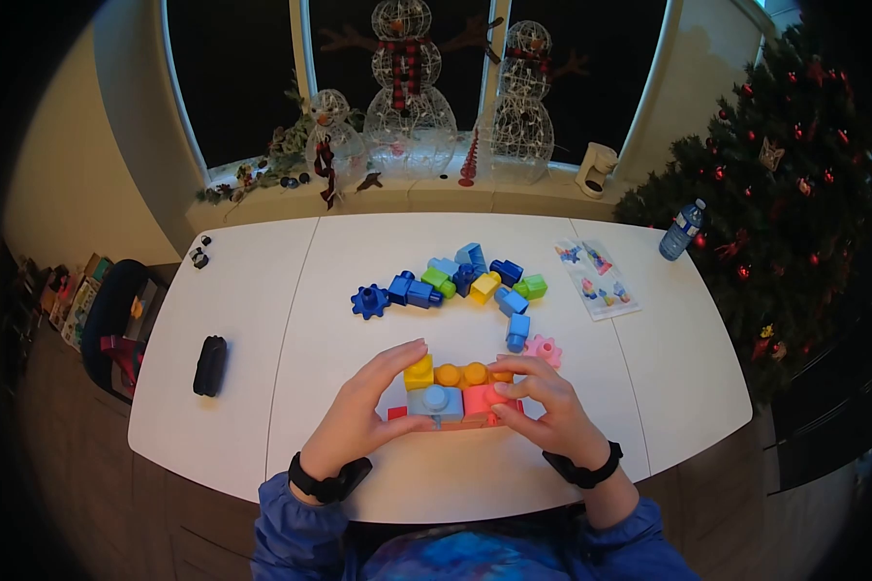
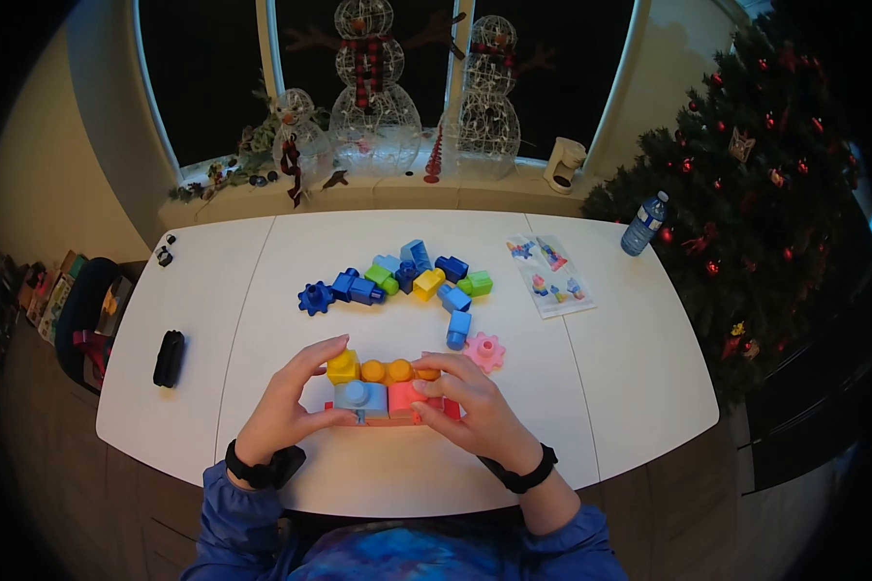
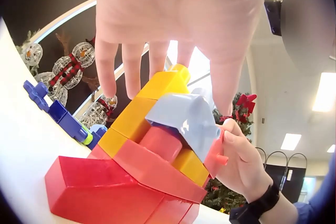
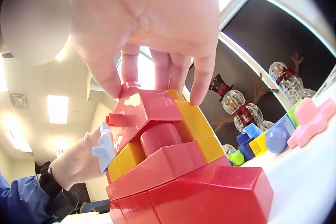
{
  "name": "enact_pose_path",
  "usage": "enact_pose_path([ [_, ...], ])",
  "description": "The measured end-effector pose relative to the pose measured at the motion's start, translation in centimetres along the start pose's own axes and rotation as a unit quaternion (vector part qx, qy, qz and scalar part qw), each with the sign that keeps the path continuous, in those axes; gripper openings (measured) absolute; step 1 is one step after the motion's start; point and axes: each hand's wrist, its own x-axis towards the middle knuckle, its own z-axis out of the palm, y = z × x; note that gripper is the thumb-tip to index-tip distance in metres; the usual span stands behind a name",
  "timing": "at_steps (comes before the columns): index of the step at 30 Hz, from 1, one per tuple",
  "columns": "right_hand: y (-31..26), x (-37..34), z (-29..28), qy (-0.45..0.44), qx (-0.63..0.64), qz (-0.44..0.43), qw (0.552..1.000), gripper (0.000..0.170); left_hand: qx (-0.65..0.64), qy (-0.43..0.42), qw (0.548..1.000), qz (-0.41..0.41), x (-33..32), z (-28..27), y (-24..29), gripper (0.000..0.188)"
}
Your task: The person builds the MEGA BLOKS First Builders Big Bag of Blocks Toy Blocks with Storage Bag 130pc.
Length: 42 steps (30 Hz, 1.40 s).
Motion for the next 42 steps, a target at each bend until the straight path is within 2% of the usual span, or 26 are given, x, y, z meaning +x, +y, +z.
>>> enact_pose_path([
  [7, -0.2, 0.3, -0.5, -0.018, -0.015, 0.003, 1.0, 0.028, -0.038, -0.012, 0.999, -0.01, 0.2, -0.1, -0.3, 0.082],
  [19, -0.9, 2.9, -3.5, -0.124, -0.018, 0.017, 0.992, 0.016, -0.038, -0.003, 0.999, -0.007, 0.3, 0.2, -0.2, 0.08],
  [24, -0.7, 3.0, -3.4, -0.124, -0.01, 0.028, 0.992, 0.014, -0.049, -0.005, 0.999, -0.017, 0.2, 0.4, -0.3, 0.081],
  [27, -0.5, 2.8, -3.3, -0.118, -0.005, 0.027, 0.993, 0.014, -0.08, -0.014, 0.995, -0.054, 0.2, 0.2, 0.3, 0.08],
  [30, -0.4, 2.9, -3.4, -0.121, 0.0, 0.025, 0.992, 0.014, 0.005, -0.005, 1.0, 0.011, 0.0, 0.5, -0.7, 0.086],
  [33, -0.5, 3.0, -3.7, -0.128, -0.006, 0.023, 0.992, 0.014, -0.036, 0.026, 0.997, -0.061, -0.2, 0.6, 0.8, 0.089],
  [36, -0.5, 3.0, -3.7, -0.13, -0.006, 0.021, 0.991, 0.013, -0.008, 0.021, 0.999, -0.041, -0.4, 0.4, 0.5, 0.086],
  [42, 0.1, 3.5, -4.2, -0.147, 0.014, 0.022, 0.989, 0.017, -0.036, 0.039, 0.999, -0.014, -0.6, 0.9, -0.2, 0.076],
])
